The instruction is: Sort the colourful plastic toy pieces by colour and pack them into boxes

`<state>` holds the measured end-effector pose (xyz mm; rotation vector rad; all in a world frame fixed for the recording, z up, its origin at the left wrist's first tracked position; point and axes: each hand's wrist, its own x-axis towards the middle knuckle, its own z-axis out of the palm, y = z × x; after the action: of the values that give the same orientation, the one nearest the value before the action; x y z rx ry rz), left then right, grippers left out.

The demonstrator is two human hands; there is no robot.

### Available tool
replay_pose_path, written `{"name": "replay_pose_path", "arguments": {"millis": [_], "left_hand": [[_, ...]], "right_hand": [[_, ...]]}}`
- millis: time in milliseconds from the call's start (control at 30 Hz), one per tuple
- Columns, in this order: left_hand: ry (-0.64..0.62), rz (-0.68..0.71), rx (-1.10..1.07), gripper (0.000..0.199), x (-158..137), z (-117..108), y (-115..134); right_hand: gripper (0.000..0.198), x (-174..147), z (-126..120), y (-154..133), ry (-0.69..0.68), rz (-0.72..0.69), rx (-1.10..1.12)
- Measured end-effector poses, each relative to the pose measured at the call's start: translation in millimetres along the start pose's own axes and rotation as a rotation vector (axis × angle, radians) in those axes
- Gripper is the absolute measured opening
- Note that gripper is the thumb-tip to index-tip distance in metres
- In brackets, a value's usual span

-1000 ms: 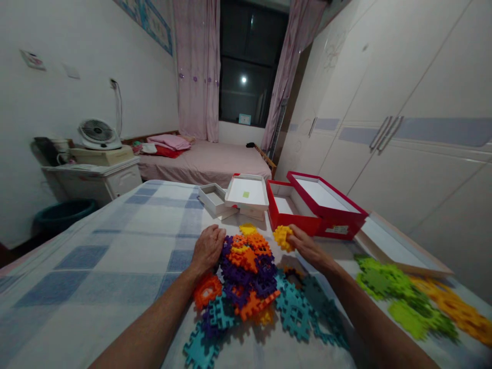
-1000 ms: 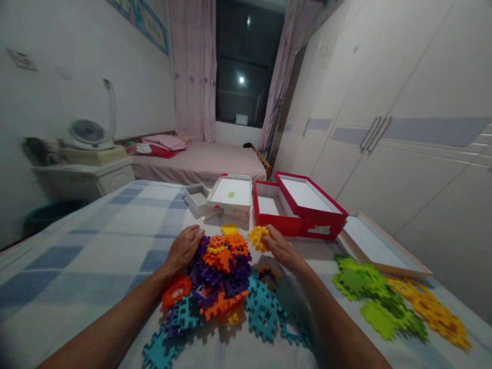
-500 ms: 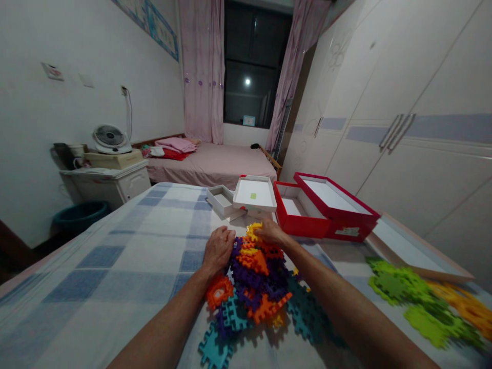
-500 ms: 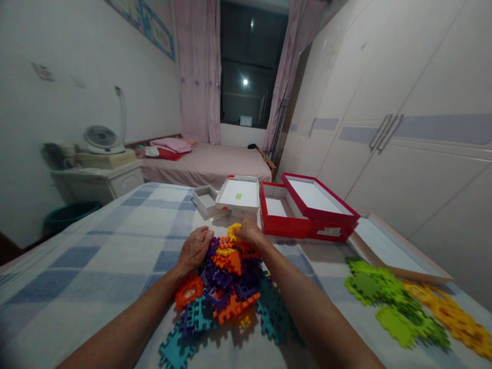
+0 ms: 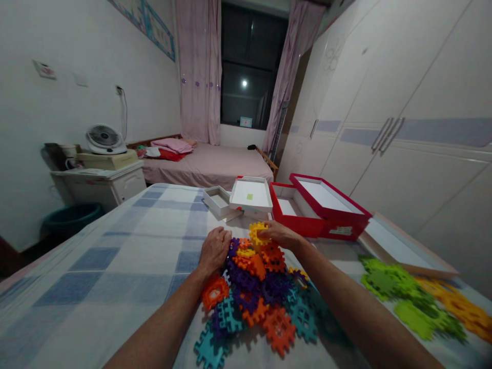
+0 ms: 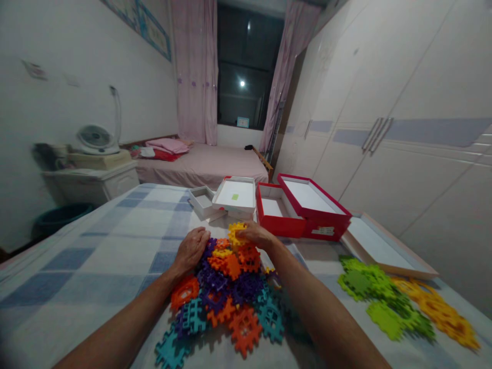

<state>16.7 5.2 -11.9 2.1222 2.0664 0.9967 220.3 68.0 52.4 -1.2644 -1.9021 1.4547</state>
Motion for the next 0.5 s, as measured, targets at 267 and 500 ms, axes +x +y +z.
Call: {"name": "replay_pose_path", "arguments": {"millis": [267, 500], "left_hand": [[-0.002, -0.018, 0.008, 0.041, 0.9, 1.5, -1.0], [-0.053, 0.000, 0.004, 0.049, 1.4, 0.3, -5.6]], "right_hand": [[0.032, -7.9, -23.9, -2.1, 0.321, -0.256, 0.271], [0.035, -46.8, -31.8, 13.0, 0.410, -0.214, 0.501]]}}
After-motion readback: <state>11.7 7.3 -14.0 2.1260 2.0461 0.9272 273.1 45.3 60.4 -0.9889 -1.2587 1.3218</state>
